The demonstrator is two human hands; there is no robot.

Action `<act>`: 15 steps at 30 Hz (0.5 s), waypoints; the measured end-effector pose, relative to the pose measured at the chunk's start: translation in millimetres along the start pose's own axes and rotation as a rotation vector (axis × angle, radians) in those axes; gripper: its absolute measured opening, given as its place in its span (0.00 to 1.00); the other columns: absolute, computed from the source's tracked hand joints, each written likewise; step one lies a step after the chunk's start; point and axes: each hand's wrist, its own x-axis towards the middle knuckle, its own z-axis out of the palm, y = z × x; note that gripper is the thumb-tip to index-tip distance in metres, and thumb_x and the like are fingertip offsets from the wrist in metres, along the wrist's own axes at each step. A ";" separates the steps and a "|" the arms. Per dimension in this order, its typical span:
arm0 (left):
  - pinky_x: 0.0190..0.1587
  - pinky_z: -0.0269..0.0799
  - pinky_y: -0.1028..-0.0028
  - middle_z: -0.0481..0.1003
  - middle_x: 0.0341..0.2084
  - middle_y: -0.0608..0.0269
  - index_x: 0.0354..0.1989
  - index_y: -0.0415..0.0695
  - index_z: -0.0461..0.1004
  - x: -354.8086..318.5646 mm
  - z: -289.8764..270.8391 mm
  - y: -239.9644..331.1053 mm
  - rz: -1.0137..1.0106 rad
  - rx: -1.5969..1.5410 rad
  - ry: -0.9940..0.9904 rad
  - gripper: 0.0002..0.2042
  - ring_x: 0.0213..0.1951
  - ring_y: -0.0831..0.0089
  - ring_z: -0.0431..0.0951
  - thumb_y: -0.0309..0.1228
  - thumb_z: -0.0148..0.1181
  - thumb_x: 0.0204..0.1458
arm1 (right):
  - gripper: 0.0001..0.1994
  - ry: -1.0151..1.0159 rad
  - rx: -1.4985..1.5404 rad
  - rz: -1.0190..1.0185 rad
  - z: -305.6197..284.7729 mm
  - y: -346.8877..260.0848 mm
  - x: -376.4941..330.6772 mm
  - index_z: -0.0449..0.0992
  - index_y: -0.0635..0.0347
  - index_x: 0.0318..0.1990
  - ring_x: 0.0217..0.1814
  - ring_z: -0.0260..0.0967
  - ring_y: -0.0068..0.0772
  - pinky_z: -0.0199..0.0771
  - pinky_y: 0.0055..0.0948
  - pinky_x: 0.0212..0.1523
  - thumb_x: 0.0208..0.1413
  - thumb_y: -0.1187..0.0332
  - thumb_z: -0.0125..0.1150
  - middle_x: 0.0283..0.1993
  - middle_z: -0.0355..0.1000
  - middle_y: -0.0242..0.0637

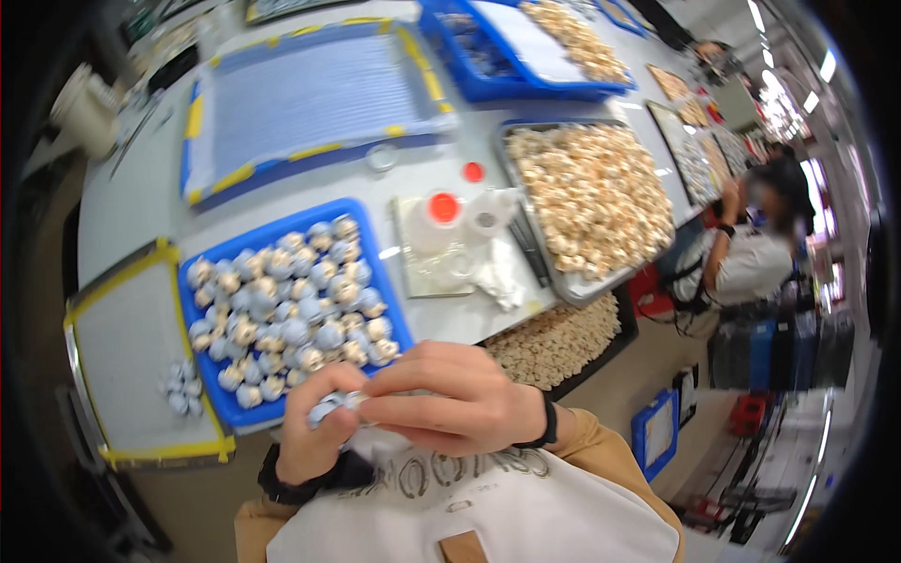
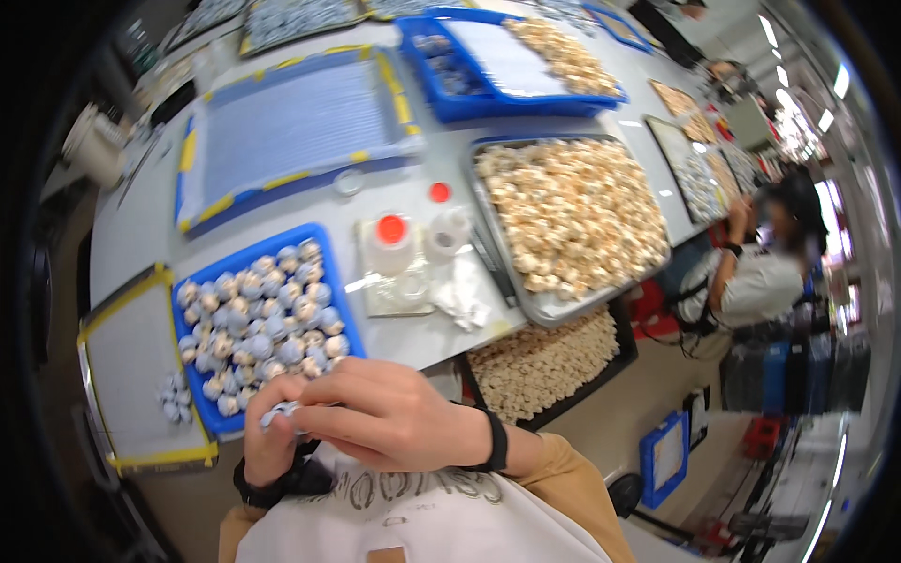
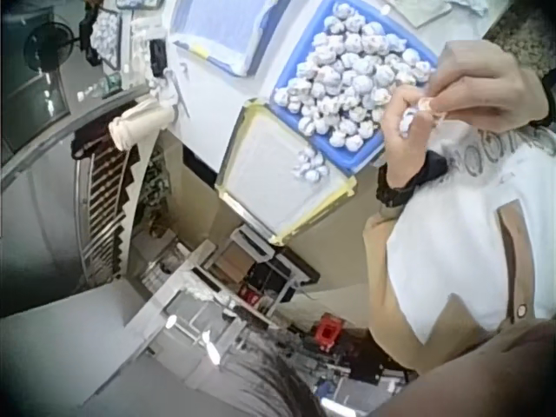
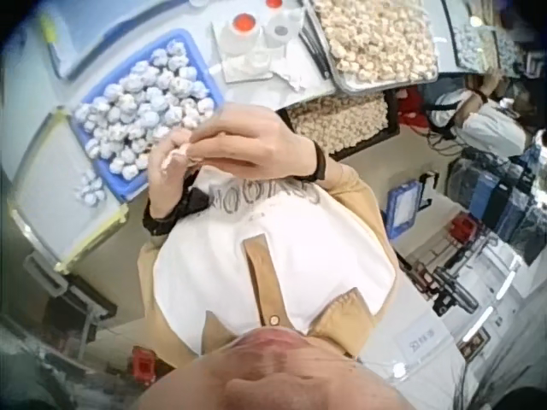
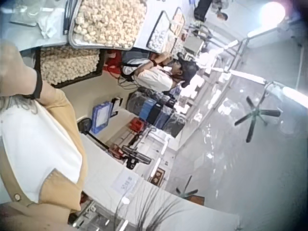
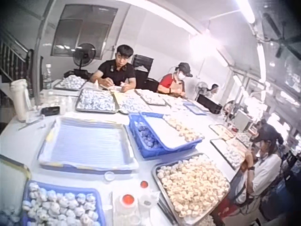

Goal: The person repeatedly picks up small, light-colored plastic components and blue fabric-wrapped items from trays on a table. They apply a liquid from a squeeze bottle to the plastic components and then attach the fabric items to them. The person places the assembled units into a blue tray. The process is repetitive and involves handling small objects with precision.

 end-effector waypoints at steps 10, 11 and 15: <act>0.24 0.59 0.84 0.68 0.25 0.64 0.31 0.39 0.67 0.7 -7.9 3.1 0.098 -0.169 0.074 0.25 0.22 0.84 0.65 0.55 0.49 0.52 | 0.11 0.183 -0.585 0.482 -62.4 7.6 4.8 0.76 0.60 0.34 0.25 0.68 0.25 0.66 0.22 0.23 0.37 0.79 0.62 0.33 0.72 0.35; 0.24 0.59 0.84 0.68 0.25 0.65 0.31 0.39 0.67 0.2 -8.1 3.8 0.092 -0.165 0.061 0.25 0.22 0.84 0.65 0.55 0.49 0.52 | 0.11 0.140 -0.617 0.521 -64.8 15.3 3.5 0.76 0.60 0.34 0.25 0.68 0.25 0.66 0.22 0.23 0.38 0.79 0.62 0.33 0.72 0.35; 0.24 0.60 0.85 0.68 0.25 0.65 0.31 0.40 0.68 -0.6 -8.2 2.4 0.085 -0.155 0.056 0.25 0.23 0.85 0.65 0.55 0.49 0.52 | 0.10 0.007 -0.613 0.503 -61.0 30.0 3.0 0.76 0.61 0.34 0.26 0.68 0.29 0.66 0.23 0.25 0.41 0.77 0.62 0.33 0.71 0.36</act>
